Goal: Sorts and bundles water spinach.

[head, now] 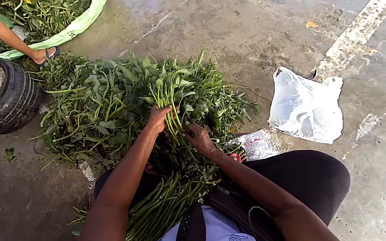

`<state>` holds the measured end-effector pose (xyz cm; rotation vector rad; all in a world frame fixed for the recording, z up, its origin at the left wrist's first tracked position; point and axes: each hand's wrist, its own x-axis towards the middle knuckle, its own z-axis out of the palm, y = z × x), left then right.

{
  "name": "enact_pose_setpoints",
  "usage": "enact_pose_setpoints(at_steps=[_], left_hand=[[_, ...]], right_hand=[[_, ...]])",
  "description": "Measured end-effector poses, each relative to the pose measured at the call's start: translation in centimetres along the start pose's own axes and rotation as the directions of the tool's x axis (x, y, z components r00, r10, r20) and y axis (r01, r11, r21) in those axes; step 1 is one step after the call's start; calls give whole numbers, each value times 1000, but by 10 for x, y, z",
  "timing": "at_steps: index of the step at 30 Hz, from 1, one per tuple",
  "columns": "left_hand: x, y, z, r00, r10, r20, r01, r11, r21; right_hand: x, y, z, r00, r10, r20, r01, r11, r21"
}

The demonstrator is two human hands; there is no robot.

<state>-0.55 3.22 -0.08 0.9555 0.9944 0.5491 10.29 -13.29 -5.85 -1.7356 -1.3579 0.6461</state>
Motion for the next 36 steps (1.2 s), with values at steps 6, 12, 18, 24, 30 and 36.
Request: enact_pose_setpoints(at_steps=[6,12,18,24,30,36], left_hand=[[-6,4,2,999,24,38,-22,998,-59],[-7,6,0,993,92,70,-86,992,-91],[-15,15,5,996,40,77,-30,991,-129],[-9,20,-2,990,120,76,-110,986,-124],[-7,19,-1,976,213,-38,-216,967,-135],[-11,11,9,943,327,-64,-332,936,-116]], right_hand=[[-3,-11,-6,991,103,89,-114,985,126],[2,-14,-26,962,189,198,-227,955,192],[-3,-18,-50,915,121,385,-172,980,103],[-39,-22,-40,940,150,306,-294,812,504],[-29,-18,-41,957,123,264,-226,886,405],[-33,7,-34,999,-12,32,22,947,-320]])
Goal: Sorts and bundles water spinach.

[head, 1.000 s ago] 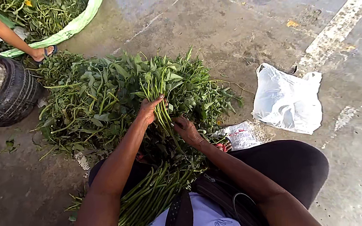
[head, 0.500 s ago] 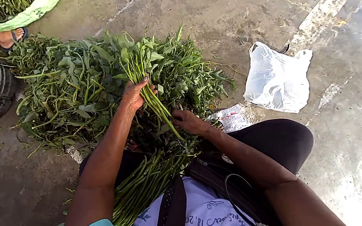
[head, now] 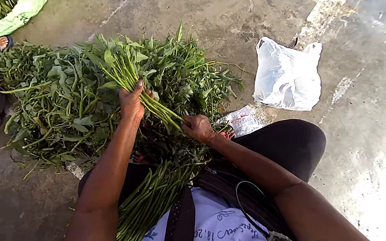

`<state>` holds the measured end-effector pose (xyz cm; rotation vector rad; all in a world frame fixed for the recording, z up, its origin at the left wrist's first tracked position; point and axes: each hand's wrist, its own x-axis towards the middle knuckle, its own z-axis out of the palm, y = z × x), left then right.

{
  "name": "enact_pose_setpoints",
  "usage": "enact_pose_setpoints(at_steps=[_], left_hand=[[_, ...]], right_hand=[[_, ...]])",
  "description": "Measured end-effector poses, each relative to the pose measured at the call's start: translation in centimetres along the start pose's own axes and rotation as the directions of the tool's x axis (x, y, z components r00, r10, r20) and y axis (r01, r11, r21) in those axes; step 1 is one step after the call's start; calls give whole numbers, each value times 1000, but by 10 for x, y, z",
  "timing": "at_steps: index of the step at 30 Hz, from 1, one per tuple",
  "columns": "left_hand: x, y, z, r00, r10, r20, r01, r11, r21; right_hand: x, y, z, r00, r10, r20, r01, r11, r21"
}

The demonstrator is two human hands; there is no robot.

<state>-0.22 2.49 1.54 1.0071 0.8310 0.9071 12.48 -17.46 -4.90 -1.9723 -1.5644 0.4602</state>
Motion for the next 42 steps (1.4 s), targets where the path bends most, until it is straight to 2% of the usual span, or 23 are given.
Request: enact_pose_setpoints(at_steps=[4,6,7,9,11,12,14,17,19,21,22,24,25,27,28,30,32,35,37,42], left_hand=[[-8,-8,5,994,74,77,-77,996,34],[-9,-10,3,987,148,69,-152,986,61],[-7,-7,2,979,194,57,-198,978,66],[2,10,-4,960,276,44,-278,957,83],[8,18,-6,954,289,80,-296,948,113],[5,18,-4,966,239,97,-251,959,133],[-4,14,2,990,60,128,-81,983,164],[-10,9,5,969,-219,112,207,972,109],[-10,8,5,942,-330,59,329,944,28],[-8,8,4,926,-375,49,376,926,-26],[-7,7,3,922,-383,59,385,922,-38],[-5,7,2,918,-390,75,394,918,-42],[-5,7,3,917,-392,79,395,918,-31],[-4,8,3,913,-397,91,398,918,9],[-4,9,3,912,-398,103,397,917,25],[-1,11,2,909,-390,144,389,920,34],[2,11,-1,912,-366,186,369,929,16],[9,13,-6,935,-325,139,327,945,8],[14,16,-10,948,-308,80,306,951,36],[16,20,-22,954,-296,-47,299,942,149]], right_hand=[[-2,15,11,998,59,39,-55,993,-101],[3,29,12,971,176,165,-139,968,-210],[2,43,13,916,298,267,-219,932,-287],[-1,79,21,736,562,378,-428,818,-385],[6,108,19,582,696,420,-589,717,-372],[13,118,15,549,704,450,-608,706,-362],[31,135,7,544,696,469,-613,711,-344],[53,157,1,514,780,357,-776,600,-195],[54,179,10,447,849,283,-894,437,103],[49,192,25,363,875,321,-892,227,390],[45,194,34,341,875,343,-867,152,475],[43,194,46,322,886,335,-833,97,544],[45,193,50,320,903,288,-831,121,542],[49,184,48,338,925,174,-839,213,501],[51,178,46,378,917,123,-831,278,483],[58,162,43,486,872,56,-795,414,444],[66,140,41,624,781,21,-716,560,417],[72,90,41,816,578,-1,-539,762,358],[64,50,42,888,460,-17,-417,820,392],[43,-14,38,964,264,-8,-232,861,453]])
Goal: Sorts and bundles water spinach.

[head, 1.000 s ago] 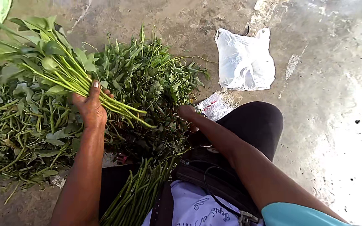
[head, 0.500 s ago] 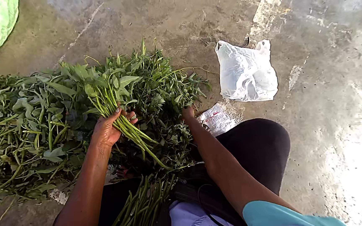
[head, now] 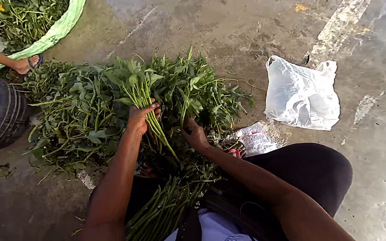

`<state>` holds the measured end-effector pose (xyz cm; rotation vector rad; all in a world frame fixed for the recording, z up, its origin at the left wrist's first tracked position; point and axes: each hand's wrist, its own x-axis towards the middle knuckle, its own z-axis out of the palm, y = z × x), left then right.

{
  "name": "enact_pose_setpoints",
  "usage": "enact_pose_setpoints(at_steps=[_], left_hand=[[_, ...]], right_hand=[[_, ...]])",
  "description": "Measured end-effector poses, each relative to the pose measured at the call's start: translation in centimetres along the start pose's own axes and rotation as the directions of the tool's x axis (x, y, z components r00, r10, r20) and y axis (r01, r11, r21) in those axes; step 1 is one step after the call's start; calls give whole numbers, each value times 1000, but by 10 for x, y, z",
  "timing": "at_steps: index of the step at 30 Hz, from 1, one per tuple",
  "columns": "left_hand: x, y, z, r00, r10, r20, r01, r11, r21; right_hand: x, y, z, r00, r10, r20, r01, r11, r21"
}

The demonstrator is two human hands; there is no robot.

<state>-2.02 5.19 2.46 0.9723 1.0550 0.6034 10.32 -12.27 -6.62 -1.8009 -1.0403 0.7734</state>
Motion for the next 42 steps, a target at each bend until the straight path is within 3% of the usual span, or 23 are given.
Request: enact_pose_setpoints(at_steps=[3,7,9,13,17,19,21,23,26,29,33,37,42], left_hand=[[-2,-4,-3,1000,-10,16,10,1000,8],[-7,-8,-3,992,72,107,-70,997,-23],[-6,-10,-5,984,95,151,-90,995,-34],[-8,-9,-4,985,77,157,-70,996,-49],[-10,-8,-2,978,95,184,-82,994,-74],[-10,-9,-1,973,111,203,-95,992,-85],[-11,-10,2,978,96,184,-84,994,-71],[-11,-12,6,985,72,155,-63,996,-65],[-9,-15,8,989,50,141,-49,999,-9],[-8,-10,7,993,55,100,-53,998,-21],[-7,-7,7,994,37,99,-34,999,-32],[-10,-10,11,998,-7,69,3,998,65],[-14,-12,16,1000,4,10,-5,997,77]], right_hand=[[-8,-11,4,985,-162,57,166,983,-73],[-7,-12,3,911,-394,126,413,865,-286],[-5,-13,-2,891,-433,137,452,810,-375],[2,-15,-14,905,-414,103,418,812,-406],[10,-9,-22,873,-485,45,447,760,-472],[11,-13,-23,911,-412,27,378,805,-457],[11,-28,-25,980,-179,83,197,917,-346],[19,-42,-24,985,3,172,31,980,-196],[26,-52,-13,983,-106,150,117,991,-69],[27,-54,-7,973,-211,99,224,962,-156],[28,-48,-10,977,-130,169,170,954,-248],[27,-48,-14,974,-116,196,176,930,-323],[27,-57,0,987,-153,-45,144,978,-151]])
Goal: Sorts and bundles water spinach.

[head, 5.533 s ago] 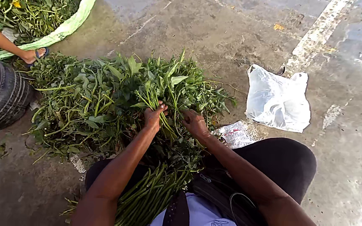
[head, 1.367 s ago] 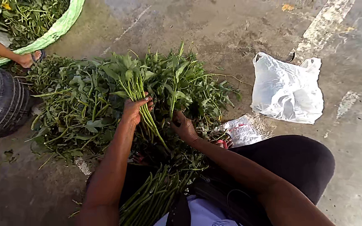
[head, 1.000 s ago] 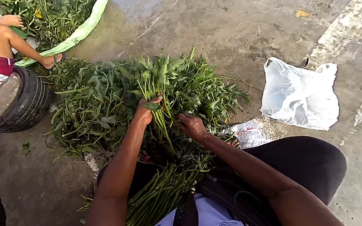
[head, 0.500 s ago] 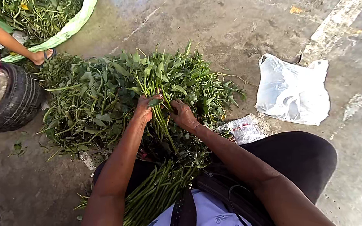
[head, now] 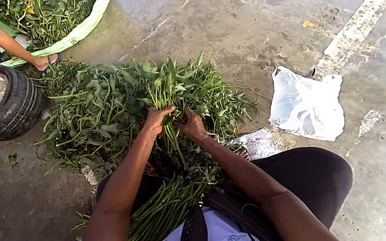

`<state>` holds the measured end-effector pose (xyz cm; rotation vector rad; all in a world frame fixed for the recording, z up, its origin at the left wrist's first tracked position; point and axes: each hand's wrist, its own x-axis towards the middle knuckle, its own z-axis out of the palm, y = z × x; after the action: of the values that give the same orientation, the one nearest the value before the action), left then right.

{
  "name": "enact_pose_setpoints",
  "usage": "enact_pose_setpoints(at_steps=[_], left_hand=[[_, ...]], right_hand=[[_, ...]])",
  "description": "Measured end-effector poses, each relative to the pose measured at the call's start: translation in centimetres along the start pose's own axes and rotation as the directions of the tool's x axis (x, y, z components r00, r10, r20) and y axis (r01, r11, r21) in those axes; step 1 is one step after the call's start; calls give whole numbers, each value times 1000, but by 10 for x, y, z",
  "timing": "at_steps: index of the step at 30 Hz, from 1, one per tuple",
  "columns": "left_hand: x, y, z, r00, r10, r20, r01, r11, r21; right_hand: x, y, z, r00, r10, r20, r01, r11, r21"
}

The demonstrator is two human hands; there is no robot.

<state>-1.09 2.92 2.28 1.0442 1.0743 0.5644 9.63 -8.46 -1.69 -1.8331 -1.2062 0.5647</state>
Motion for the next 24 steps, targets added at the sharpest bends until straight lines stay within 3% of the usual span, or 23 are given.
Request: enact_pose_setpoints(at_steps=[5,8,11,13,17,19,21,22,23,24], left_hand=[[0,3,0,999,9,-41,-10,999,-39],[-3,4,2,999,16,-35,-17,1000,-24],[-1,3,0,998,48,-48,-48,999,4],[2,1,-3,988,137,-71,-132,989,70],[6,-8,-4,968,233,-93,-210,954,213],[7,-8,-3,966,214,-144,-184,963,195],[14,1,-15,959,199,-199,-178,977,121],[16,8,-23,954,208,-217,-189,977,103],[17,15,-28,951,215,-224,-199,976,92],[17,20,-31,950,221,-219,-207,975,86]], right_hand=[[10,2,14,981,-31,-194,98,934,345],[8,5,20,986,54,-156,52,798,600],[7,3,19,985,151,-86,-59,756,652],[6,5,16,994,104,-18,-77,829,553],[-4,4,8,996,-89,-10,89,978,190],[-22,13,10,956,-286,-63,288,957,28],[-54,31,13,908,-409,85,414,909,-44],[-70,40,13,902,-370,222,392,918,-63],[-80,47,8,885,-241,399,311,943,-120],[-85,51,2,814,-52,579,221,949,-225]])
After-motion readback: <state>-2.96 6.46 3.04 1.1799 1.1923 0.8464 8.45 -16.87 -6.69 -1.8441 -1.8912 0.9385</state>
